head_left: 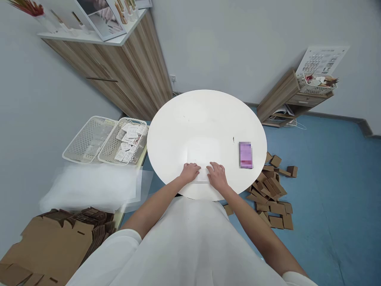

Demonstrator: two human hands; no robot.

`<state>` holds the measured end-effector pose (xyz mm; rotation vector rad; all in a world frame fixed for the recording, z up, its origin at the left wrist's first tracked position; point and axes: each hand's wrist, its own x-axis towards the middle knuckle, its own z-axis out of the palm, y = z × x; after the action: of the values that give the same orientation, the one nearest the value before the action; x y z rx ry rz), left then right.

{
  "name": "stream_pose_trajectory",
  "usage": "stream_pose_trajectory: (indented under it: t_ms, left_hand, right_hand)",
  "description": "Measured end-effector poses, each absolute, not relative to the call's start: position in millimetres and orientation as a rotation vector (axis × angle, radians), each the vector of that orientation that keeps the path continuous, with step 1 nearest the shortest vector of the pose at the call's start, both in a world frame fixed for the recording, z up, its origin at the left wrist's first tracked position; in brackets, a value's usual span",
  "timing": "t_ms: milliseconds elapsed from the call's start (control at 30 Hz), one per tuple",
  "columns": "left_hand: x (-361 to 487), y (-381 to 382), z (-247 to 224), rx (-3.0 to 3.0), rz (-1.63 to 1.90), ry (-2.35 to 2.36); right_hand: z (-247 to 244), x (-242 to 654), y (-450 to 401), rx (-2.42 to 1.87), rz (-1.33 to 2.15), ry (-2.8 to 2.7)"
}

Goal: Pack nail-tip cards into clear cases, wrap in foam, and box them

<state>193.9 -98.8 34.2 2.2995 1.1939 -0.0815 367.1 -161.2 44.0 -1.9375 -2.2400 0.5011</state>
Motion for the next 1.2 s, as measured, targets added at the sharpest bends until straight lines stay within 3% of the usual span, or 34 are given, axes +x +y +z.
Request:
stream_pose_trajectory:
  t_ms: [133,367,733,1000,1200]
  left_hand:
    - [194.1,-102.6,39.3,2.385,-0.081,1.213]
    - [192.5,-120.4,48.6,2.594,-0.033,0.986]
    - [185.2,-120.4,56.2,2.325,-0.180,0.920]
    - [186.9,-102.8,68.0,2.249,-0.103,1.021]
    - [178.8,-88.0,58.0,1.972,0.064,1.095]
  right_hand:
    - [41.8,362.4,-172.4,-1.759,0.501,-2.485]
    - [30.1,363.3,-167.3,-1.772,0.658,-2.440]
    - [47.5,369.3,-177.7,-1.694,1.061,-2.329]
    - [56.8,373.8,-154.1,-1.747,0.983,-2.206]
    - [56.3,377.2,-136.3,-1.828,1.134,-2.090]
